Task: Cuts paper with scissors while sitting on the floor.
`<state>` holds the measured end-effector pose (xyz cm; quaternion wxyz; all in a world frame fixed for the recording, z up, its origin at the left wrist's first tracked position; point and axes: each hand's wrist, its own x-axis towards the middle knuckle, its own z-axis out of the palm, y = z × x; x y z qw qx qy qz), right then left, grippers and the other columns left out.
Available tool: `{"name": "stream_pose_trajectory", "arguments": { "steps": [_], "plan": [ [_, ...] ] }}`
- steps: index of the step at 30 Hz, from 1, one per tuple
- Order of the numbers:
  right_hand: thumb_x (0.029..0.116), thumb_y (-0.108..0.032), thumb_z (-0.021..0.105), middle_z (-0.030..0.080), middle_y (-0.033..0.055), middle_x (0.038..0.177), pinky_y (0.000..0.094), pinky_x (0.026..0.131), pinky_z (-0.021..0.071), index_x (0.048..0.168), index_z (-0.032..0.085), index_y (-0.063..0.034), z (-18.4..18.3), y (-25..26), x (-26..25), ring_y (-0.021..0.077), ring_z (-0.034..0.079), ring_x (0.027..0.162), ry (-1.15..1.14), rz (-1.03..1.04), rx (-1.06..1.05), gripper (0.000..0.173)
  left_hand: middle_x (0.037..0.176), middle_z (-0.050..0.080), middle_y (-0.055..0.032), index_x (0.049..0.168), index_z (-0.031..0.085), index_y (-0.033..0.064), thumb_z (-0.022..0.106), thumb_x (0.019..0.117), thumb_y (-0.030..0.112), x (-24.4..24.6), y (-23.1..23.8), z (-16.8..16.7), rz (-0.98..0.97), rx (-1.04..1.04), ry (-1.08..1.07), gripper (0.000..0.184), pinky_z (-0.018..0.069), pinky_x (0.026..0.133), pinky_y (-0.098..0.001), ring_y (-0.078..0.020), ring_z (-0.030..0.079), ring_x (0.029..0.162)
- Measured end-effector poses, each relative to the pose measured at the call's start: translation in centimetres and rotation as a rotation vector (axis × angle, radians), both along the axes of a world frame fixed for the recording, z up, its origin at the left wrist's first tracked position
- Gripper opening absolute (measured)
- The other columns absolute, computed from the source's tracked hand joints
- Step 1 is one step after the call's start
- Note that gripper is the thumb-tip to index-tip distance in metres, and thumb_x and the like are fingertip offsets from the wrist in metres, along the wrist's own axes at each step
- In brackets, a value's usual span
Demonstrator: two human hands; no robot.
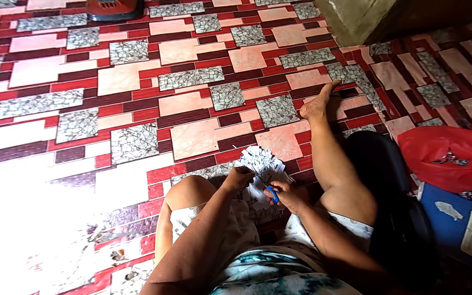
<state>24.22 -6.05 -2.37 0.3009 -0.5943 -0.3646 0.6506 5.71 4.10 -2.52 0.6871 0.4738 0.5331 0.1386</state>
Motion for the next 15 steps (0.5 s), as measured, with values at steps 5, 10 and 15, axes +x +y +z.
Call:
{"name": "stream_pose_trajectory", "arguments": {
  "steps": [5,10,15],
  "plan": [
    [0.1001,-0.015,0.064,0.067,0.0007,0.079,0.0176,0.054,0.0467,0.116,0.061,0.0009,0.13,-0.01,-0.01,0.0039,0.060,0.063,-0.009,0.002,0.023,0.023,0.071,0.061,0.0004,0.102,0.065,-0.0016,0.060,0.1035,0.011,0.02,0.01,0.09,-0.030,0.020,0.014,0.013,0.0404,0.049,-0.0168,-0.0021,0.048,0.051],
    [0.0980,-0.013,0.067,0.066,-0.0002,0.075,0.0179,0.055,0.0492,0.112,0.063,0.0011,0.07,0.00,0.06,0.0040,0.061,0.061,-0.016,-0.013,0.045,0.020,0.071,0.061,0.0004,0.103,0.065,-0.0020,0.059,0.1038,0.010,0.03,0.05,-0.02,-0.034,0.013,0.012,0.014,0.0404,0.049,-0.0163,-0.0020,0.048,0.051],
    [0.0970,-0.011,0.068,0.066,-0.0004,0.074,0.0180,0.056,0.0503,0.110,0.063,0.0012,0.10,-0.06,0.14,0.0043,0.061,0.060,-0.004,-0.039,0.049,0.018,0.073,0.062,-0.0002,0.105,0.065,-0.0016,0.059,0.1043,0.012,0.01,0.09,0.06,-0.039,-0.005,0.000,0.015,0.0409,0.049,-0.0166,-0.0026,0.049,0.052]
  ]
}}
